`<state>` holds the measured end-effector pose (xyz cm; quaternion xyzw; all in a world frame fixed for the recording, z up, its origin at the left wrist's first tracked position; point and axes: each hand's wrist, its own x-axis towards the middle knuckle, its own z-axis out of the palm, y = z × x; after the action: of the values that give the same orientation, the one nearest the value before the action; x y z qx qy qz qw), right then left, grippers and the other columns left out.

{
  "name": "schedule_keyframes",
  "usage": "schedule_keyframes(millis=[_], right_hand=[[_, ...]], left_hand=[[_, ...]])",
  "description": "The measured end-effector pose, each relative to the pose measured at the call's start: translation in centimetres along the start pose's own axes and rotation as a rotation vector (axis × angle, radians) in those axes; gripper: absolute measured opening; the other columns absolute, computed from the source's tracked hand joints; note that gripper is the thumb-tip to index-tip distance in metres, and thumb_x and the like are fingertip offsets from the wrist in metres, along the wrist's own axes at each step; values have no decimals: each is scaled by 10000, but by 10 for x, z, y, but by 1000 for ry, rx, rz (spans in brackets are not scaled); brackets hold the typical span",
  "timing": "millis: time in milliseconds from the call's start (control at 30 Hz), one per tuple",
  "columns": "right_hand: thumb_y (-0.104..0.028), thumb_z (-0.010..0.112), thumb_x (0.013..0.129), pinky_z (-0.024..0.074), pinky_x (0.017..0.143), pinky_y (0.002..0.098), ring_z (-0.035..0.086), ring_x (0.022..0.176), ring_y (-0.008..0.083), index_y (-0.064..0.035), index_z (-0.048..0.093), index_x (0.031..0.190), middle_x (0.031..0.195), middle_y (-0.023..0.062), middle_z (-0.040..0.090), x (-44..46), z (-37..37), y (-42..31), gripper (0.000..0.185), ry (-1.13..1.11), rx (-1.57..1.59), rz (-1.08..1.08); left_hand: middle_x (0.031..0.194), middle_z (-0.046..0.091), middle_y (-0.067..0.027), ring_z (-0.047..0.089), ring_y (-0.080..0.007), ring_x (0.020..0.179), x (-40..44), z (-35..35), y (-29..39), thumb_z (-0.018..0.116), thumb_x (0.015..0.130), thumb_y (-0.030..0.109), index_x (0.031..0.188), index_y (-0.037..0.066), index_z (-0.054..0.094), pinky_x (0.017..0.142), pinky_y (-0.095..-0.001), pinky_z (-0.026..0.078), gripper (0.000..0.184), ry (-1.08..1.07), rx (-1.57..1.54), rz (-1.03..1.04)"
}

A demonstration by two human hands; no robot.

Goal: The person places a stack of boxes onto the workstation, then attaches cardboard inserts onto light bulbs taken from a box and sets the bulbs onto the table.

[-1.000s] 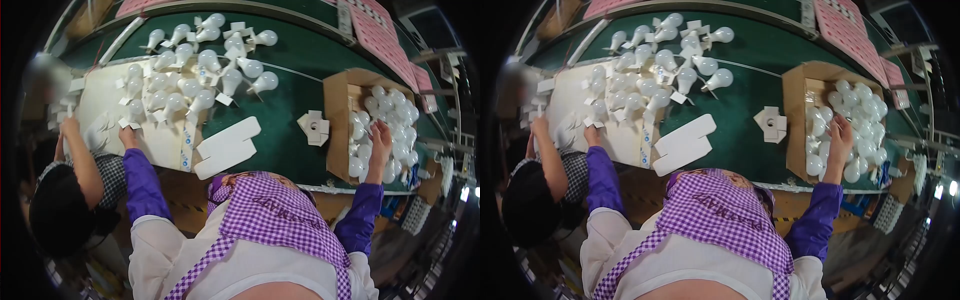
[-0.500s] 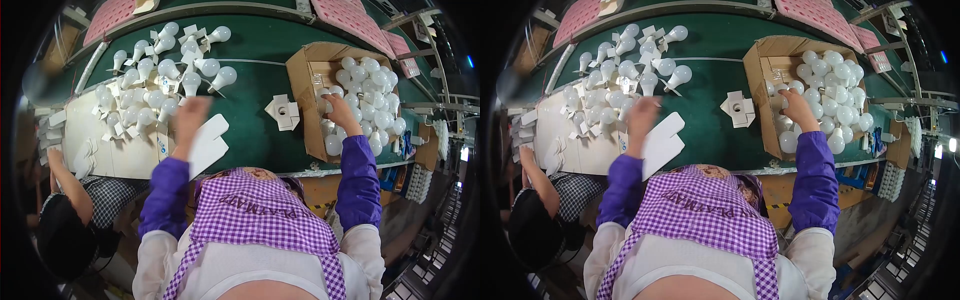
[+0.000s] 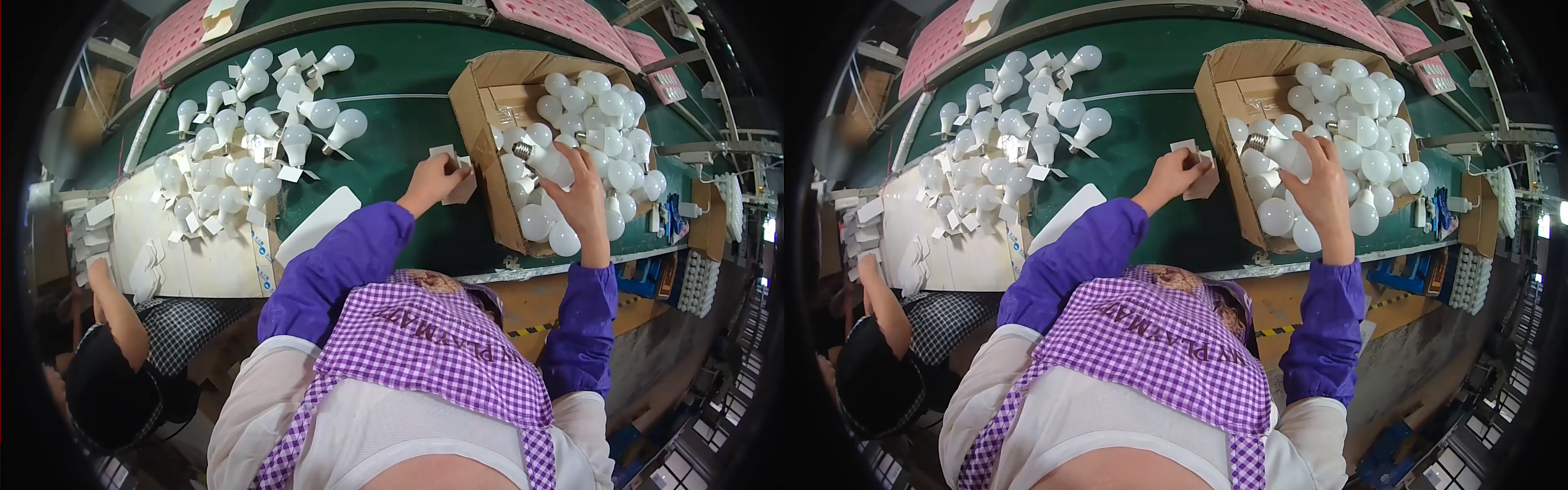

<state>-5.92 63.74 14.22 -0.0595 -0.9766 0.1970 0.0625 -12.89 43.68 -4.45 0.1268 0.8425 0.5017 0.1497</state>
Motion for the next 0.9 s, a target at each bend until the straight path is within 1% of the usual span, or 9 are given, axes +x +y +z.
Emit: schedule_keyframes(millis=[100,133,233,400,533,633,667,767,900], right_hand=[[-113,717,658,455,827,394,539,1014,354,-107,532,1182,1168,158,516,-6,2,-22,555,-11,124,27],[-88,703,660,450,837,396,536,1007,353,-99,541,1164,1151,159,521,-9,4,-32,529,9,126,-10],[-56,689,652,444,847,402,529,1003,350,-91,547,1146,1131,155,527,-12,17,-56,515,-1,126,-208],[-22,677,635,439,853,412,504,1027,360,-103,555,1140,1142,154,514,-15,39,-88,526,-89,103,-312],[-34,695,636,438,864,397,509,1038,355,-88,553,1159,1144,167,510,-17,49,-103,545,-152,222,-346],[-48,712,635,444,857,387,516,1040,350,-71,546,1175,1142,174,508,-18,64,-109,565,-207,321,-297],[-53,718,635,446,854,385,519,1038,348,-66,544,1179,1140,176,508,-21,69,-112,571,-243,357,-270],[-82,743,631,461,823,381,535,1007,335,-75,531,1203,1134,171,508,-27,90,-124,609,-280,350,-338],[-108,774,629,470,761,339,542,966,274,-123,506,1254,1174,143,506,-30,95,-147,679,-398,438,-296]], left_hand=[[687,618,-127,610,-206,633,-8,-9,-23,638,800,218,791,-28,570,577,-336,465,255,-95,-352,-162],[671,588,-59,551,-121,601,-19,-24,-6,619,818,135,777,-6,543,546,-269,429,165,-46,-463,-155],[701,584,-15,539,-103,604,-50,-69,22,612,836,164,787,32,548,553,-230,420,155,-94,-720,-266],[986,591,-24,555,-100,896,-85,-106,38,539,904,136,1094,44,558,724,-261,493,212,-182,-932,-204],[1057,567,-49,559,-130,935,-98,-113,35,496,940,194,1090,29,546,828,-300,497,228,-197,-1019,-199],[996,559,-67,568,-153,915,-113,-124,30,421,961,346,1041,17,533,850,-343,494,356,-140,-1505,-222],[1027,544,-90,560,-174,945,-115,-121,22,396,955,393,1048,32,522,865,-358,489,394,-102,-1458,-203],[1021,552,-79,554,-144,895,-131,-117,20,528,915,161,1087,46,509,756,-304,505,207,169,-1091,-211],[1006,559,-33,547,-116,908,-152,-137,-9,565,819,25,1136,35,498,742,-251,470,324,277,-924,-191]])
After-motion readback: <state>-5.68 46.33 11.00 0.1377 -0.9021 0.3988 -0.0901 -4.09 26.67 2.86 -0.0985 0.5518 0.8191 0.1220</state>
